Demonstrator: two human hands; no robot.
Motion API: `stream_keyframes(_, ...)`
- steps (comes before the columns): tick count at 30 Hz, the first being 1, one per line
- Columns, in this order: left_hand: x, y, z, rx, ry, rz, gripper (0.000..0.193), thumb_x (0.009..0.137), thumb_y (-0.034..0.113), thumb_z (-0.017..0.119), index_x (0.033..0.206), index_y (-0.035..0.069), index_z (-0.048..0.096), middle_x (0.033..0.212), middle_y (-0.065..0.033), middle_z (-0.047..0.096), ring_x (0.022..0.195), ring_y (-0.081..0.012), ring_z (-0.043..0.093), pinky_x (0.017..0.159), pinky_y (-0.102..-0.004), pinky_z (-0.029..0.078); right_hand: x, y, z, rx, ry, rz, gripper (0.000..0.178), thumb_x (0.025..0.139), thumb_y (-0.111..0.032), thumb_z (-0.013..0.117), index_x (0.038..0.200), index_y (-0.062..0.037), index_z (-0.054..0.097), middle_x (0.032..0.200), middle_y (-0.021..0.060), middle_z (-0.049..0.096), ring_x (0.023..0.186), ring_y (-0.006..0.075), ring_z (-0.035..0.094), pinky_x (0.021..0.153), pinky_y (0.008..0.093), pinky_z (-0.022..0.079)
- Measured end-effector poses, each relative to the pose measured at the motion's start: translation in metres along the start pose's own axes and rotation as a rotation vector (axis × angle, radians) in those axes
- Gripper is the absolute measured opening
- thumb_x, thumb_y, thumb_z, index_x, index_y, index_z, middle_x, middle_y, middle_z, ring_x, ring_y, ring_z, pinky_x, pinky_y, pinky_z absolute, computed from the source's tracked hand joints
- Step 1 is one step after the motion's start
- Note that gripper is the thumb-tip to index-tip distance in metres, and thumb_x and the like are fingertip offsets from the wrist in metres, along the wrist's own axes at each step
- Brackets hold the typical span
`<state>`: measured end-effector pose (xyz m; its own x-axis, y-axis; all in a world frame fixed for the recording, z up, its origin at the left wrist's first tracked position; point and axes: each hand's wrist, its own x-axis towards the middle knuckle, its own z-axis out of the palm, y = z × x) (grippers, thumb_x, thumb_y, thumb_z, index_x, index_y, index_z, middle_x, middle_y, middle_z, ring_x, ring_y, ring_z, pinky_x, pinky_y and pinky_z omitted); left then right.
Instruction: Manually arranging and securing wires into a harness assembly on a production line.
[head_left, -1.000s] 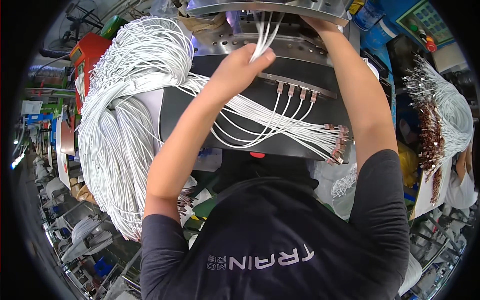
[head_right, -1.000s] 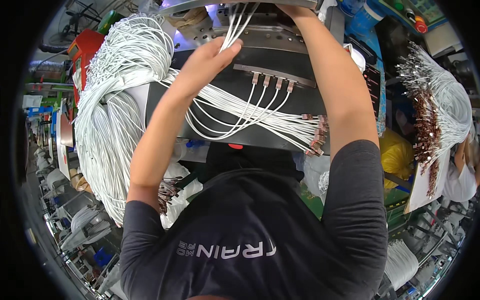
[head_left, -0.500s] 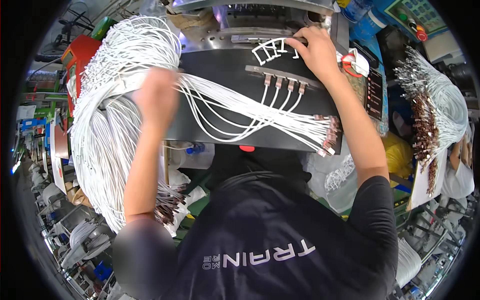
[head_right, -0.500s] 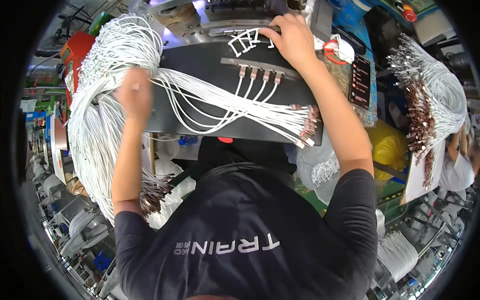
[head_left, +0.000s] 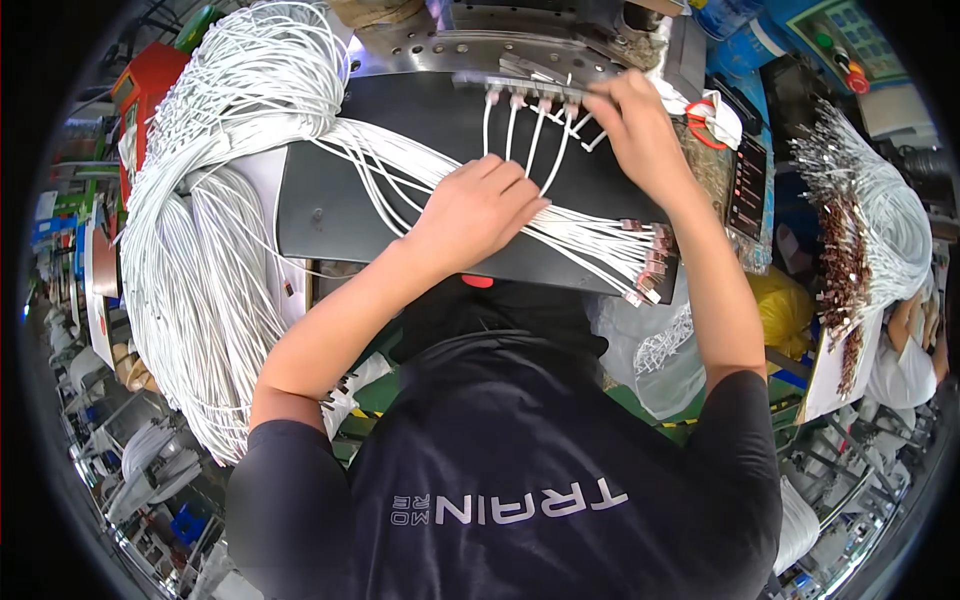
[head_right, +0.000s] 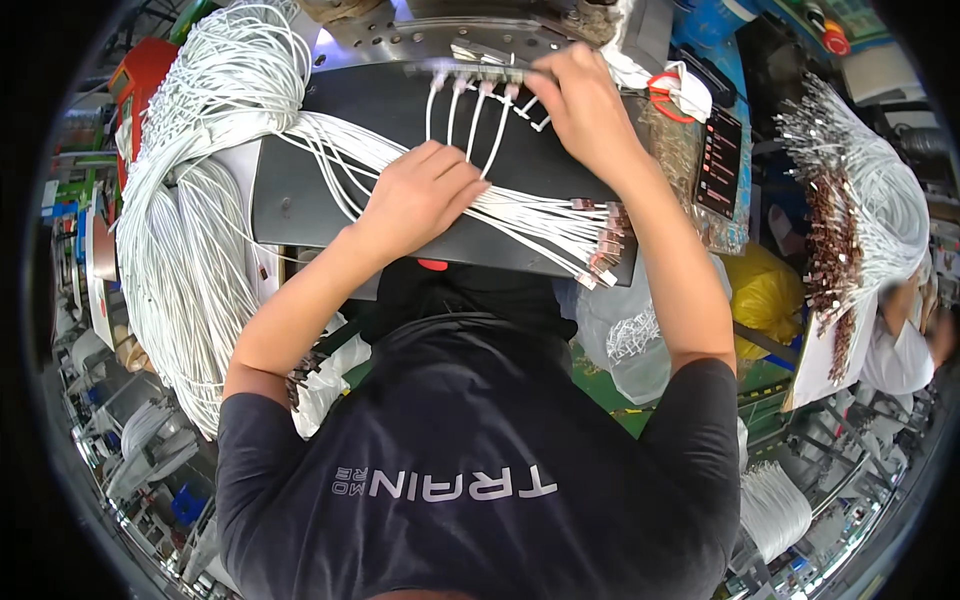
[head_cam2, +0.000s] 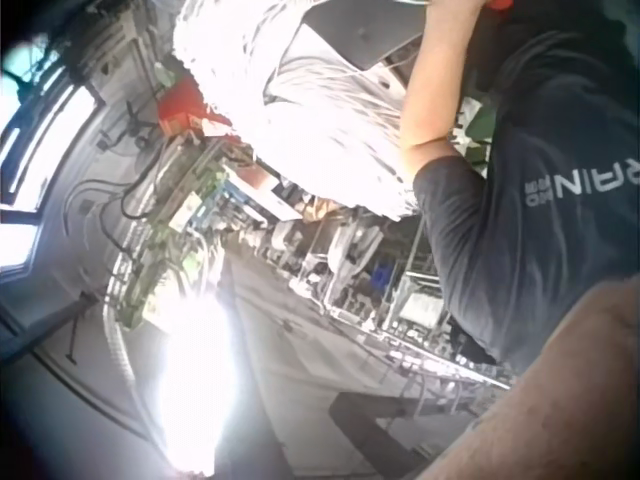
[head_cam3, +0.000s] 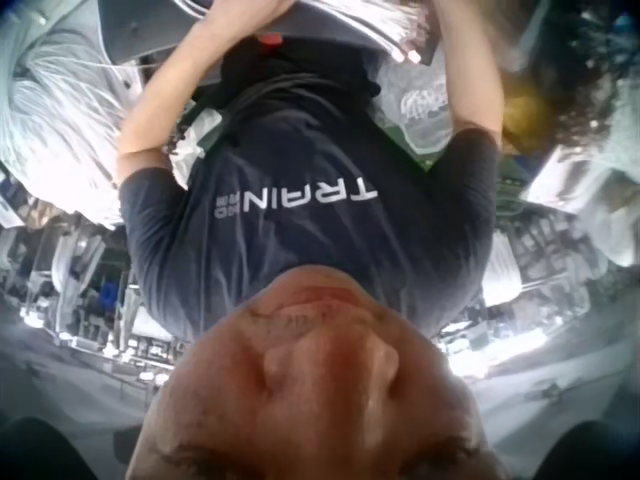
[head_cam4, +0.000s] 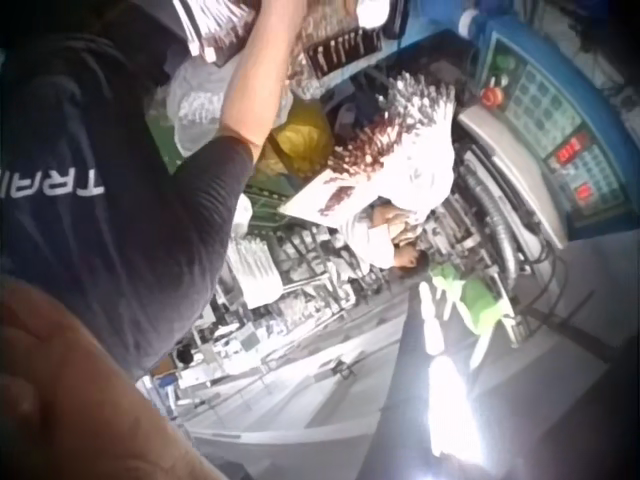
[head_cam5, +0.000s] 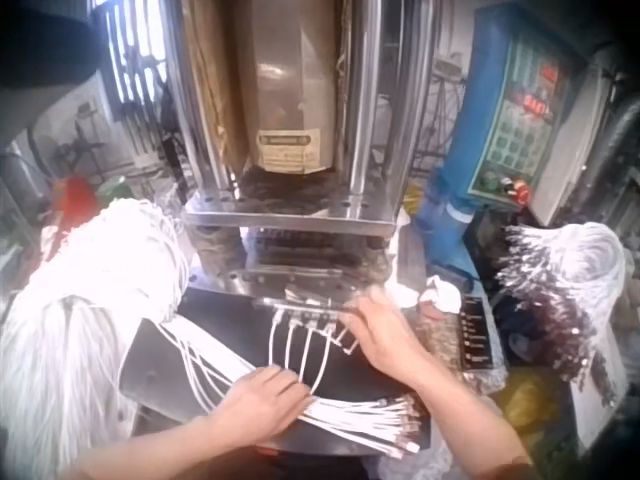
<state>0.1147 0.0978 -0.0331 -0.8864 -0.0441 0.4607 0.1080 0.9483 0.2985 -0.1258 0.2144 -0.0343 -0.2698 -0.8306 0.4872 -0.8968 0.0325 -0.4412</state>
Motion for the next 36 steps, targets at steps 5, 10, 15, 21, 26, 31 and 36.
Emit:
stream_keyframes(5, 0.027, -0.039, 0.001, 0.098, 0.071, -0.152, 0.023, 0.093, 0.025, 0.071, 0.082, 0.005, 0.064, 0.077, -0.0099, 0.060, 0.077, -0.0315, 0.062, 0.068, -0.0434, 0.051, 0.092, 0.045, 0.044, -0.047, 0.382, 0.026, 0.025, 0.095, -0.026, 0.065, 0.103, -0.0033, 0.070, 0.100, 0.0205, 0.071, 0.093, 0.0336, 0.068, 0.086, 0.0460, 0.052)
stream_keyframes(10, 0.123, -0.061, -0.009, 0.074, -0.177, -0.396, 0.023, 0.094, 0.024, 0.065, 0.097, 0.001, 0.069, 0.094, -0.0139, 0.069, 0.091, -0.0347, 0.067, 0.080, -0.0447, 0.055, 0.168, 0.178, 0.064, -0.363, 0.205, 0.091, 0.032, 0.101, -0.027, 0.056, 0.108, 0.0014, 0.068, 0.103, 0.0209, 0.070, 0.099, 0.0324, 0.066, 0.092, 0.0439, 0.049)
stream_keyframes(15, 0.155, -0.067, -0.052, 0.040, -0.510, -0.435, 0.039, 0.093, 0.013, 0.049, 0.129, 0.004, 0.062, 0.121, -0.0270, 0.066, 0.108, -0.0444, 0.065, 0.092, -0.0519, 0.052, 0.180, 0.147, 0.065, -0.151, 0.140, 0.275, 0.034, 0.102, -0.029, 0.053, 0.107, 0.0015, 0.068, 0.104, 0.0191, 0.071, 0.099, 0.0285, 0.066, 0.091, 0.0428, 0.050)
stream_keyframes(21, 0.139, -0.124, -0.007, 0.120, -0.036, -0.424, 0.039, 0.094, 0.015, 0.050, 0.129, 0.004, 0.063, 0.115, -0.0273, 0.068, 0.101, -0.0419, 0.068, 0.089, -0.0514, 0.053, 0.129, 0.029, 0.033, 0.039, 0.031, 0.124, 0.046, 0.101, -0.037, 0.054, 0.128, 0.0009, 0.061, 0.128, 0.0234, 0.063, 0.121, 0.0361, 0.056, 0.106, 0.0466, 0.042)
stream_keyframes(26, 0.119, -0.173, 0.026, 0.656, 0.307, -0.040, 0.042, 0.093, 0.017, 0.052, 0.133, 0.006, 0.061, 0.130, -0.0203, 0.065, 0.124, -0.0362, 0.060, 0.108, -0.0463, 0.045, 0.113, -0.018, 0.040, -0.265, -0.057, -0.013, 0.059, 0.100, -0.038, 0.053, 0.144, 0.0012, 0.050, 0.145, 0.0265, 0.050, 0.141, 0.0406, 0.038, 0.119, 0.0494, 0.028)
stream_keyframes(31, 0.138, -0.148, 0.030, 0.436, 0.131, -0.422, 0.049, 0.092, 0.017, 0.053, 0.139, 0.007, 0.056, 0.142, -0.0161, 0.058, 0.137, -0.0339, 0.049, 0.117, -0.0446, 0.035, 0.111, -0.006, 0.054, -0.407, 0.177, -0.096, 0.048, 0.099, -0.036, 0.058, 0.130, 0.0013, 0.059, 0.130, 0.0238, 0.059, 0.127, 0.0378, 0.051, 0.106, 0.0468, 0.040)
stream_keyframes(36, 0.139, -0.123, 0.020, 0.497, 0.116, -0.444, 0.050, 0.092, 0.018, 0.053, 0.140, 0.006, 0.055, 0.143, -0.0175, 0.057, 0.135, -0.0344, 0.051, 0.116, -0.0448, 0.036, 0.098, 0.007, 0.068, -0.725, 0.259, -0.055, 0.040, 0.096, -0.038, 0.065, 0.116, -0.0033, 0.069, 0.108, 0.0159, 0.068, 0.103, 0.0353, 0.063, 0.088, 0.0419, 0.049)
